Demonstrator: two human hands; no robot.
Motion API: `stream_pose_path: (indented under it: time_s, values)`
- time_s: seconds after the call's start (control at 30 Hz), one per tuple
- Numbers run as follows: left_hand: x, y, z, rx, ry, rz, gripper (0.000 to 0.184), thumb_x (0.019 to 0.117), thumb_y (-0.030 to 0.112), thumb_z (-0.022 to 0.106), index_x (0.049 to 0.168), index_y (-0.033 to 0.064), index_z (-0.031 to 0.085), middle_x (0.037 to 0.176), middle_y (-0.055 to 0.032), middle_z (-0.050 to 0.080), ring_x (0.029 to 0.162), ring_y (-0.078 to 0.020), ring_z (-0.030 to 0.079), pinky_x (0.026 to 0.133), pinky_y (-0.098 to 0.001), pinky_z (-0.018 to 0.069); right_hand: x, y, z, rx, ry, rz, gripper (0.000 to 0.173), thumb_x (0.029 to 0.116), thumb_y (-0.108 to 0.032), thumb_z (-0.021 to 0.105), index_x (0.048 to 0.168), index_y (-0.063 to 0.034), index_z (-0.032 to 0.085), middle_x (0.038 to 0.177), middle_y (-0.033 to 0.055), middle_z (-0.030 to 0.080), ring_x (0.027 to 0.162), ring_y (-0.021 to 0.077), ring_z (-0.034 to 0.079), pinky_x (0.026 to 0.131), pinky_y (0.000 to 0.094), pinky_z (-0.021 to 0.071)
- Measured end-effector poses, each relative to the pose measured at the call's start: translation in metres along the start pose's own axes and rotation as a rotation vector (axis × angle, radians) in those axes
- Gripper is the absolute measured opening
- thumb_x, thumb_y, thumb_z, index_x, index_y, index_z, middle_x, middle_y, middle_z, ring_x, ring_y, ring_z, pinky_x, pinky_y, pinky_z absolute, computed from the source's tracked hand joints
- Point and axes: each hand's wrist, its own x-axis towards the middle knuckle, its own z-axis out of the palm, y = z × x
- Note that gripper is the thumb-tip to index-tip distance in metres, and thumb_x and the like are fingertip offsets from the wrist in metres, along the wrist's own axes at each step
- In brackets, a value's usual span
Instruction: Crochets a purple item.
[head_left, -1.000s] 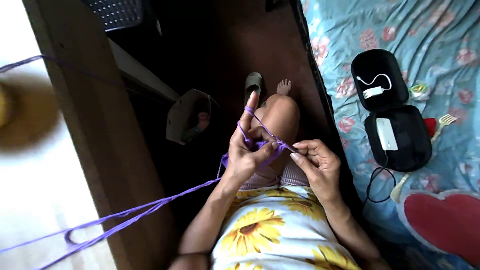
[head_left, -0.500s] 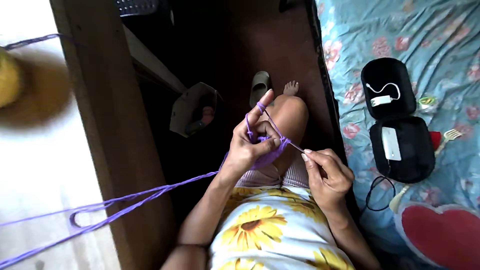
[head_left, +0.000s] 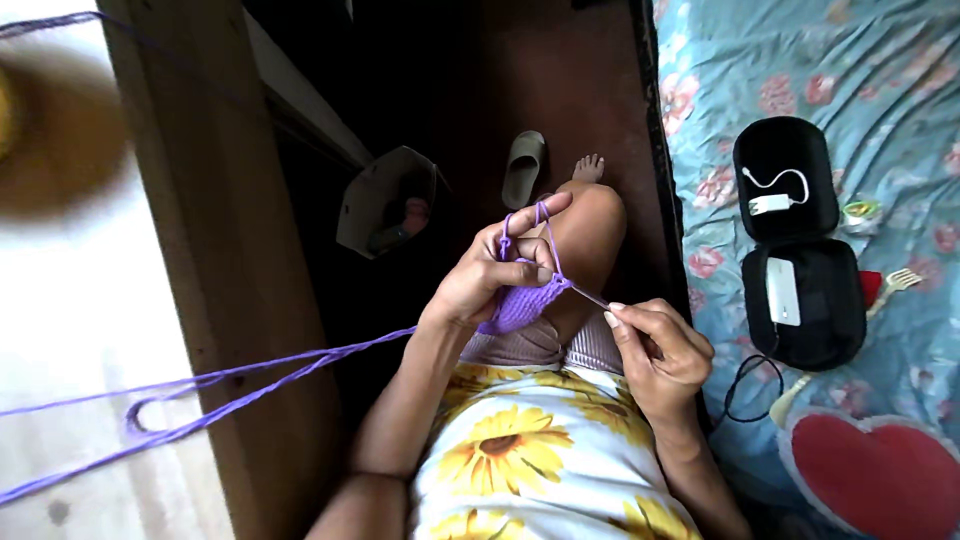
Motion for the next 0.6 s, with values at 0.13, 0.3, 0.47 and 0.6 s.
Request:
stream_pose_path:
  time_s: [0.13,0.3,0.47,0.6]
  values:
    - [0.0016,-0.0022,-0.0045,-0.019,-0.050,-0.023,0.072,0.0825,-0.006,0.056,0.153,0.0032,0.041,0.077,0.0010,0.071,0.068,-0.0055,0.067,0.069,-0.0217,0.0581,-0.0013,0.0034,-0.0014,0.111,-0.018,0.054,0.006,0.0918,-0.002,0.070,0.093,0.0029,0.073,0.083,0.0045,0.068,0.077,-0.0020,0.063,0.070,0.0100,0.0540]
    - [0.0025,-0.0033,-0.0061,-0.034,-0.093,-0.018,0.069,0.0838,-0.006,0.056,0.151,0.0020,0.043,0.079,0.0015,0.071,0.070,-0.0049,0.067,0.070,-0.0208,0.0576,-0.0003,0.0040,-0.0040,0.213,-0.049,0.142,0.006,0.0905,-0.001,0.072,0.094,0.0025,0.074,0.086,0.0013,0.071,0.079,-0.0021,0.066,0.072,0.0124,0.0571]
    - [0.0017,-0.0010,-0.0031,0.074,-0.075,-0.021,0.076,0.0861,-0.004,0.060,0.157,0.0035,0.033,0.087,-0.0005,0.073,0.075,-0.0047,0.068,0.072,-0.0195,0.0574,0.0011,0.0039,-0.0064,0.201,-0.050,0.173,0.005,0.0897,-0.001,0.072,0.093,0.0028,0.074,0.085,0.0013,0.071,0.078,-0.0021,0.066,0.072,0.0127,0.0573]
    - [0.0015,0.0000,0.0021,0.077,-0.023,-0.041,0.082,0.0836,-0.009,0.062,0.158,0.0026,0.029,0.089,-0.0030,0.074,0.077,-0.0075,0.071,0.075,-0.0215,0.0595,0.0011,0.0039,-0.0063,0.190,-0.045,0.183,0.005,0.0894,0.000,0.071,0.092,0.0037,0.074,0.084,0.0018,0.070,0.076,-0.0026,0.065,0.070,0.0117,0.0563]
